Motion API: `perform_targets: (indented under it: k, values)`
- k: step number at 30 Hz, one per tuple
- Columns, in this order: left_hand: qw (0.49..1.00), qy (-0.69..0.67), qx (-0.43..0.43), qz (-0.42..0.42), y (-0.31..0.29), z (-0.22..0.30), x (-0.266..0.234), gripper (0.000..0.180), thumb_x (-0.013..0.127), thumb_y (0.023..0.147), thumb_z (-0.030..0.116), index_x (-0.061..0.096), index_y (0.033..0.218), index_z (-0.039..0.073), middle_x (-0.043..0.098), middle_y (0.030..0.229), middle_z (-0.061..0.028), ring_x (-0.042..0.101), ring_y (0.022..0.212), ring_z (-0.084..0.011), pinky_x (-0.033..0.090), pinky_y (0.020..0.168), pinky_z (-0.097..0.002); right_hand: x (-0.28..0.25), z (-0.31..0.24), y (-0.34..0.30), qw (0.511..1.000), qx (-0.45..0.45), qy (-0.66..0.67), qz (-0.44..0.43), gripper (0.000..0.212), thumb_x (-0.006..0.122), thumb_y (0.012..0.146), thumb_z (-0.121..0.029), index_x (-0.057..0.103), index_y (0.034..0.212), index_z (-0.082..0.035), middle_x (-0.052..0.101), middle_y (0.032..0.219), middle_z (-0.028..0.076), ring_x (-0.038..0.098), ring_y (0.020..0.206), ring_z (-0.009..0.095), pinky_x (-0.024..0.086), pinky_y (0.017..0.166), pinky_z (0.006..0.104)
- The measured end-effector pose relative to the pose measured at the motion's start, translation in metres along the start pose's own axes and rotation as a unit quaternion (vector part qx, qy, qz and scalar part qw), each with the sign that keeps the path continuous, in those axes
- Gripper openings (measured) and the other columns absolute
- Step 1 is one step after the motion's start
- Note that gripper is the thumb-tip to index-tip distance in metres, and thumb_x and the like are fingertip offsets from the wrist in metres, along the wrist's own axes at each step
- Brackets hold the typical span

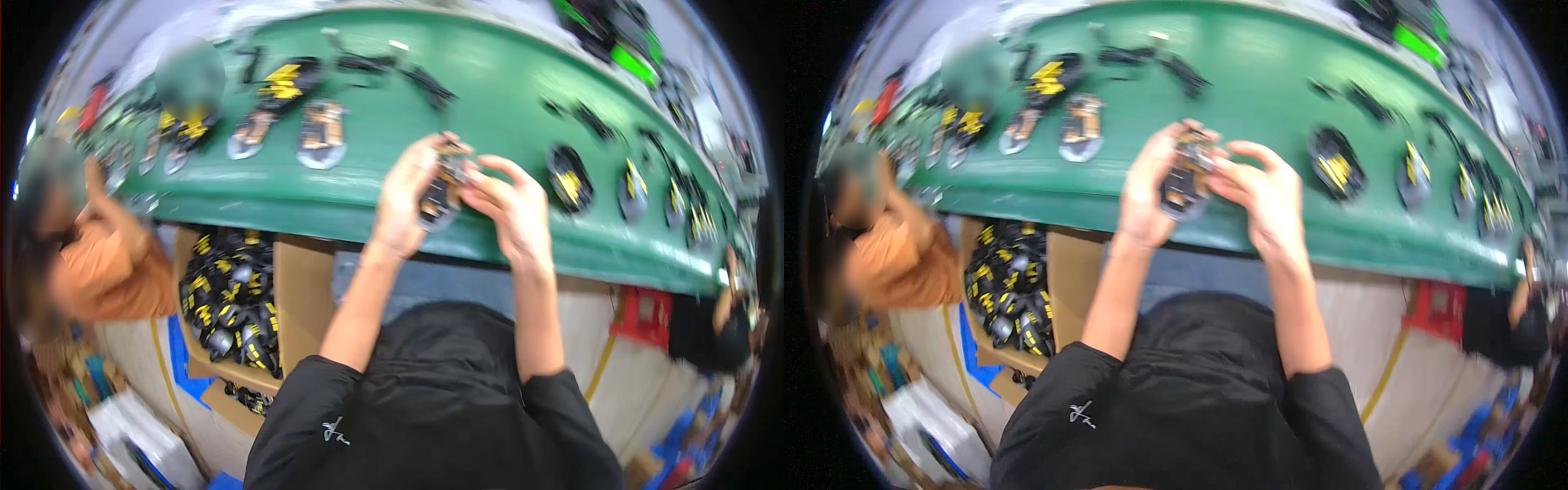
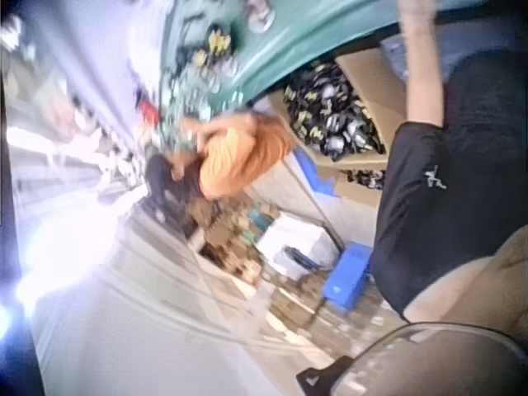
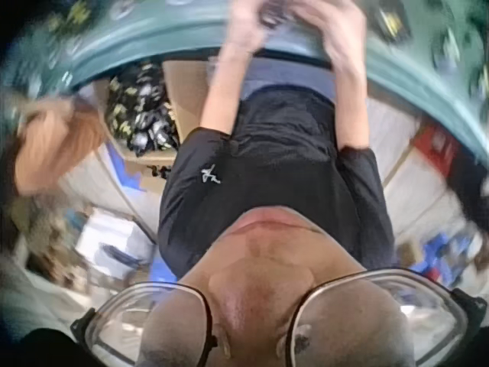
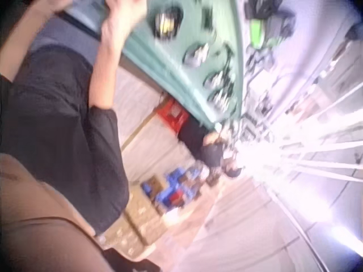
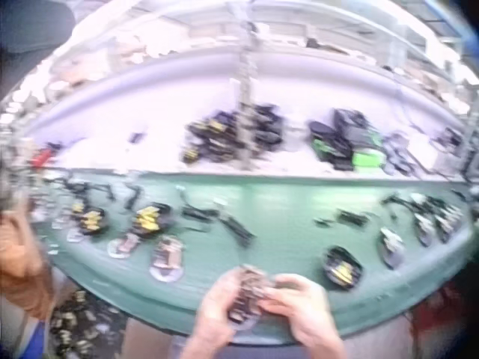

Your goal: Assemble the top covers onto computer mouse bases on an assembly line.

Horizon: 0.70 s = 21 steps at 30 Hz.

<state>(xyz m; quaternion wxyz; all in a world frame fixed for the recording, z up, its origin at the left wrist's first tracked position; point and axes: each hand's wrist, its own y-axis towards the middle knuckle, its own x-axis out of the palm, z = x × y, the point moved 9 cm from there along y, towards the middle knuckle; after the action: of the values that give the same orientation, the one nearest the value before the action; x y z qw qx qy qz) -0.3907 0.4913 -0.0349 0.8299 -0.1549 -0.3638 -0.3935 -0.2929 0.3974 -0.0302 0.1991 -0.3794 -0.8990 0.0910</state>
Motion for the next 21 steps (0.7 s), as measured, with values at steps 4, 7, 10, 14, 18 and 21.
perform_targets:
  k: [4, 7, 10, 14, 18, 21]
  values:
    - [0.999, -0.030, -0.008, -0.015, -0.003, -0.011, 0.002, 0.040, 0.046, 0.102, 0.027, 0.046, 0.132, 0.002, 0.061, 0.121, -0.0134, 0.063, 0.103, -0.0182, 0.057, 0.082, -0.0323, -0.006, -0.013, -0.005, 0.996, -0.060, -0.050, 0.039, 0.042, 0.074, 0.082, -0.003, 0.052, 0.117, 0.005, 0.070, 0.092, 0.017, 0.068, 0.076, 0.018, 0.057, 0.068, 0.0279]
    - [1.000, -0.008, 0.010, 0.000, -0.004, -0.016, 0.000, 0.039, 0.042, 0.104, 0.029, 0.046, 0.133, 0.004, 0.062, 0.120, -0.0108, 0.063, 0.100, -0.0147, 0.057, 0.073, -0.0279, 0.004, -0.028, -0.017, 0.969, -0.224, -0.089, 0.060, 0.031, 0.072, 0.082, 0.002, 0.052, 0.105, -0.001, 0.070, 0.090, 0.016, 0.067, 0.079, 0.017, 0.056, 0.070, 0.0271]
    - [0.999, 0.003, 0.039, 0.019, -0.004, -0.013, -0.007, 0.039, 0.042, 0.104, 0.030, 0.048, 0.132, 0.003, 0.063, 0.117, -0.0107, 0.062, 0.098, -0.0121, 0.053, 0.080, -0.0266, 0.034, -0.040, -0.044, 0.853, -0.395, -0.331, 0.086, 0.021, 0.070, 0.084, 0.002, 0.051, 0.089, -0.003, 0.068, 0.086, 0.011, 0.067, 0.080, 0.016, 0.054, 0.071, 0.0302]
    - [0.998, -0.002, 0.046, 0.035, -0.004, -0.017, -0.011, 0.037, 0.046, 0.103, 0.028, 0.048, 0.129, 0.002, 0.063, 0.113, -0.0112, 0.063, 0.098, -0.0158, 0.050, 0.089, -0.0288, 0.068, -0.038, -0.068, 0.656, -0.549, -0.516, 0.038, 0.012, 0.070, 0.080, 0.003, 0.060, 0.086, 0.000, 0.064, 0.081, 0.010, 0.068, 0.082, 0.027, 0.053, 0.071, 0.0356]
    - [0.993, 0.039, 0.064, 0.089, 0.001, -0.021, -0.024, 0.037, 0.059, 0.092, 0.010, 0.049, 0.126, 0.002, 0.062, 0.107, -0.0100, 0.065, 0.097, -0.0204, 0.052, 0.086, -0.0316, 0.088, -0.030, -0.070, 0.548, -0.541, -0.633, -0.080, 0.018, 0.059, 0.078, -0.001, 0.062, 0.096, 0.000, 0.065, 0.091, 0.016, 0.064, 0.095, 0.032, 0.053, 0.081, 0.0387]
    - [0.995, -0.055, 0.033, 0.082, -0.001, -0.006, -0.018, 0.039, 0.063, 0.085, -0.002, 0.050, 0.122, 0.001, 0.063, 0.108, -0.0136, 0.067, 0.096, -0.0286, 0.056, 0.081, -0.0379, 0.099, -0.009, -0.076, 0.447, -0.549, -0.696, -0.120, 0.028, 0.057, 0.077, -0.005, 0.057, 0.105, 0.002, 0.059, 0.110, 0.022, 0.060, 0.103, 0.031, 0.050, 0.088, 0.0370]
